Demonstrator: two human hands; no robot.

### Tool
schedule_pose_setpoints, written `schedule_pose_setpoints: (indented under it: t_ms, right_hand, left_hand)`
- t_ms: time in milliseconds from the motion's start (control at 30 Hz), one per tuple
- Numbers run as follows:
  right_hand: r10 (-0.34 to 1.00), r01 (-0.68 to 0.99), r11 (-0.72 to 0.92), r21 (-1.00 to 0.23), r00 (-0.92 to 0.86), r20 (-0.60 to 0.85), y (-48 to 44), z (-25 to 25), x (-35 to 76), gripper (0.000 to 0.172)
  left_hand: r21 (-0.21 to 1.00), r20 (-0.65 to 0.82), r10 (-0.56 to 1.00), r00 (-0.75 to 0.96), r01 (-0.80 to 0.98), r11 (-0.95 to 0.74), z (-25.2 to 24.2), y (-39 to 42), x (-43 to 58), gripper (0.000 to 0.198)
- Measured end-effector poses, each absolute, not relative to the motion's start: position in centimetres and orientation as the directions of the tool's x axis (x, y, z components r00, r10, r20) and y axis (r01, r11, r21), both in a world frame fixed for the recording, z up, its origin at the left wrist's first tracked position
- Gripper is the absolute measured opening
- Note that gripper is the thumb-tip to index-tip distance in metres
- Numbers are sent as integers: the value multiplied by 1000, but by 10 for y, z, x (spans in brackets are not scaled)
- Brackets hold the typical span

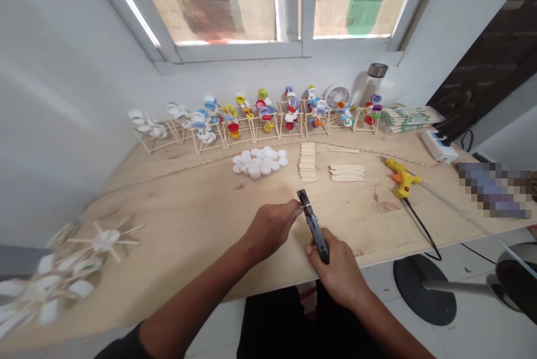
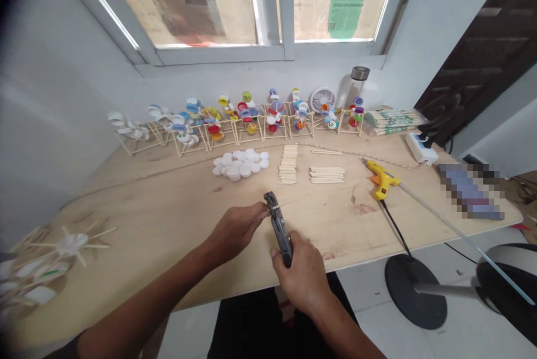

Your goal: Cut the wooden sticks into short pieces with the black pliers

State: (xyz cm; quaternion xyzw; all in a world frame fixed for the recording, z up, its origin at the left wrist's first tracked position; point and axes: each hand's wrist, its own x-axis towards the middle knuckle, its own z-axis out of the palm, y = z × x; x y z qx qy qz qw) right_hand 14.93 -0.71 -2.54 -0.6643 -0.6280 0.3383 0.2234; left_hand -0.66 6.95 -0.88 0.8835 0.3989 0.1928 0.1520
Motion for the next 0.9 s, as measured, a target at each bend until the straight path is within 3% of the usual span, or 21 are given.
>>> schedule_pose_setpoints:
  t_ms: [133,233,333,400,533,633,700,767,833,900]
  right_hand:
    - [985,677,-91,-731,-49,-168,-12,-22,151,11]
    - [988,680,-64,-731,-62,-144,-15,-22,152,12]
    - [990,688,-51,-724,-61,-127,-15,-24,151,11]
    - [991,693,-53,-719,-55,-126,-14,-26,151,11]
    - [991,697,-75,-713,-26,-130,-8,-31,149,10]
    - [992,695,-97,-712,9,-126,-6,-32,149,12]
    - [992,687,-108,-719,22,-127,-5,-32,148,12]
    - [991,670,-111,-734,18,-133,-6,-31,148,12]
    - [990,651,-111,-751,6,-142,-7,-29,149,12]
    - [989,639,-112,-761,-5,-150,-8,-27,149,11]
  left_hand:
    - [713,65,736,674,485,-506,8,74,-11,30]
    - [872,-43,707,706,371,-318,14,76,-14,34]
    - [946,-169,650,741,308,-105,16,79,-16,36]
    - [950,-205,623,755,307,-60,17,81,-17,35]
    - [848,-109,677,728,423,-319,16,83,-14,31]
    - [577,72,763,642,598,-557,7,76,-7,27]
    - [337,199,782,591,708,-621,-2,69,-2,28]
    - [182,284,749,599,733,-656,-9,64,1,27]
    - [165,294,735,611,724,-669,-11,63,1,26]
    - [269,231,748,622,698,-664,-7,66,-1,25]
